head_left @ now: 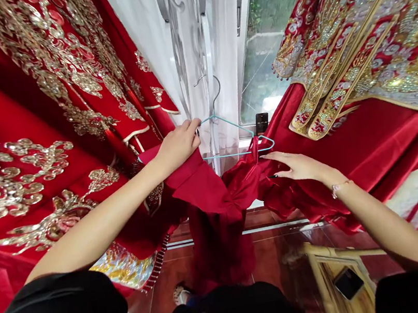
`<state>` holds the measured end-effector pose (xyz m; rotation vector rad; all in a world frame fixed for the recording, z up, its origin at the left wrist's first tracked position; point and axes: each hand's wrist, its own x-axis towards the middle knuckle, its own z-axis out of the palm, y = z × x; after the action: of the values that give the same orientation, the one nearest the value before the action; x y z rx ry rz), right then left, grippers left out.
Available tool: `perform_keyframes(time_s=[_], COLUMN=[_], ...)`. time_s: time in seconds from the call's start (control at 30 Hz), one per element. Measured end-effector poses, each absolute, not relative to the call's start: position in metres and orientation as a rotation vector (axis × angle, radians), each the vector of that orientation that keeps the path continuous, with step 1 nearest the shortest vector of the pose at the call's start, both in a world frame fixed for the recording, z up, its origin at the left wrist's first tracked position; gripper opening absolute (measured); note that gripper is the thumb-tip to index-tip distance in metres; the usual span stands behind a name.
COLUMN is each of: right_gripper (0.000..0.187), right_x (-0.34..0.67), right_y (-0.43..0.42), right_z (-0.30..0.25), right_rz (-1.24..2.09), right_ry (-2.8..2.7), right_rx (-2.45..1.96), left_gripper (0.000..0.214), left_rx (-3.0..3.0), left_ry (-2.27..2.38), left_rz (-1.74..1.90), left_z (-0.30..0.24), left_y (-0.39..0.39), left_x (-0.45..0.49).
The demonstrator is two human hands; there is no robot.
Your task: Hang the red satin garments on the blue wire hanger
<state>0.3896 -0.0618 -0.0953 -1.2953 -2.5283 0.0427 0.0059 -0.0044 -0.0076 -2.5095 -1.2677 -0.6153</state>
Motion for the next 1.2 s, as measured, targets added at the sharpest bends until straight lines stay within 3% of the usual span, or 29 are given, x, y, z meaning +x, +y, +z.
perform_keyframes(time_s=[0.13,0.37,0.8,0.9,1.03,1.2], right_gripper=[0.040,0.055,0.060,0.058,0.056,0.034], right_x=[0.404,0.391,0.310,0.282,0.271,0.279], right_y=[-0.042,-0.029,-0.011,-0.017,-0.045,-0.080], right_z=[-0.079,-0.024,0.041,0.065,0.085,0.030], right_rz=[0.020,-0.259,-0.246,-0.337,-0.466,-0.418], right_ry=[-2.619,-2.693,-2.776,-2.495,-1.649,-1.704], right_rx=[-1.308,-1.057,-0.891,-0.940,-0.852,-0.843], left_gripper=[0.040,0.046,0.048,0.047,0.046,0.055], left_rx=[-2.436,-2.485,-2.473,-2.502,-2.454,-2.263], left_ry=[-1.347,-1.330,-1.355,-1.304,-1.270,-1.211], left_rz=[-0.559,-0.494,-0.583,-0.666,-0.819,-1.024], left_z=[-0.008,-0.009,-0.010,-0.012,-0.025,-0.057], left_y=[-0.003,0.001,-0.002,0.002,-0.004,-0.032], left_x=[0.011,0.009,0.013,0.008,0.002,0.007])
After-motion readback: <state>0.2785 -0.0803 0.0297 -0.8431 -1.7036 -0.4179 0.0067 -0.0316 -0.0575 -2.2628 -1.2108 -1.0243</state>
